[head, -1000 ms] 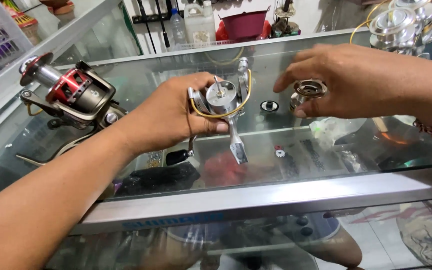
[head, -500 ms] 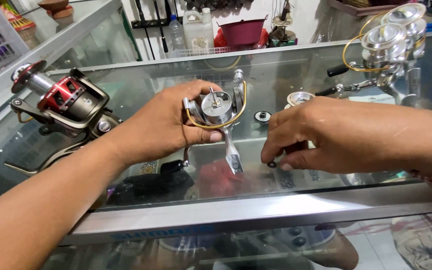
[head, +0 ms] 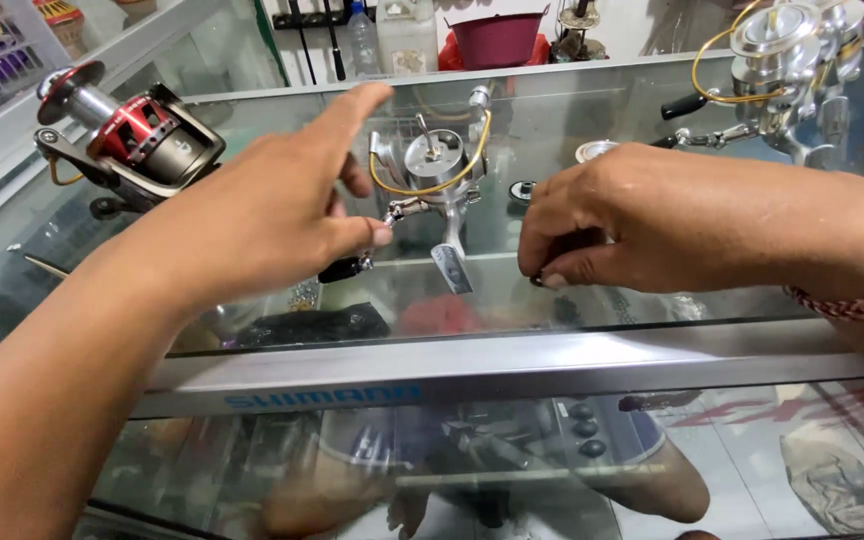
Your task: Reassembling a spinning fishing reel by installing the rotor, spool, and handle onto the reel body.
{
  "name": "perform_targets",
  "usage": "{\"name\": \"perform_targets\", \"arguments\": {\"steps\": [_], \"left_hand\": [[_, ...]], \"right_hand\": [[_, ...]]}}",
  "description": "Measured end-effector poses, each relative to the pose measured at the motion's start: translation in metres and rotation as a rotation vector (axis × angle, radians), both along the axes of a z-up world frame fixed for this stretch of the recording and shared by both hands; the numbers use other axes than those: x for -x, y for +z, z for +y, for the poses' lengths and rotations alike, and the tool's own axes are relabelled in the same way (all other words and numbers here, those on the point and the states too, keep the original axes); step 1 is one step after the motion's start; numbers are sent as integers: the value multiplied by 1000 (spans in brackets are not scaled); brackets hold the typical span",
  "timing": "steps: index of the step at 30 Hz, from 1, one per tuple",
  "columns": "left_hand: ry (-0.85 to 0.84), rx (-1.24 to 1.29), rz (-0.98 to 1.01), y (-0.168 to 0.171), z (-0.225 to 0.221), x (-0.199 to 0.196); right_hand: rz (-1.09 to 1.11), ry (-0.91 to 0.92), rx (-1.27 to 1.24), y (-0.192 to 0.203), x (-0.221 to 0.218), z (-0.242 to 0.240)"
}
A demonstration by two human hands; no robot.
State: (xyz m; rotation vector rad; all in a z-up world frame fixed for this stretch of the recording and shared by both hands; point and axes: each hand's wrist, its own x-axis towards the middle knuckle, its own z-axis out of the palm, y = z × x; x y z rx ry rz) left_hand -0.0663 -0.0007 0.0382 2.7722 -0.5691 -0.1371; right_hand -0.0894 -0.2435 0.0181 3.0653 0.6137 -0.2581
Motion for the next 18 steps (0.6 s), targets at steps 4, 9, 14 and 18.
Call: {"name": "perform_targets", "arguments": {"steps": [4,9,14,18], "left_hand": [[-78,-63,-281,-27,25,0],[-586,65,-1118,-39,24,32],[-788,86,-1076,-42,-10,47],[-858,-77,-1193,-50,-38,44]], "right_hand": [[31,-50,51,4,3,6],[6,57,-15,-5,-7,-9],[-19,108,-54,-4,-6,-13],[-264,172,-344,-1,-6,-24]]}}
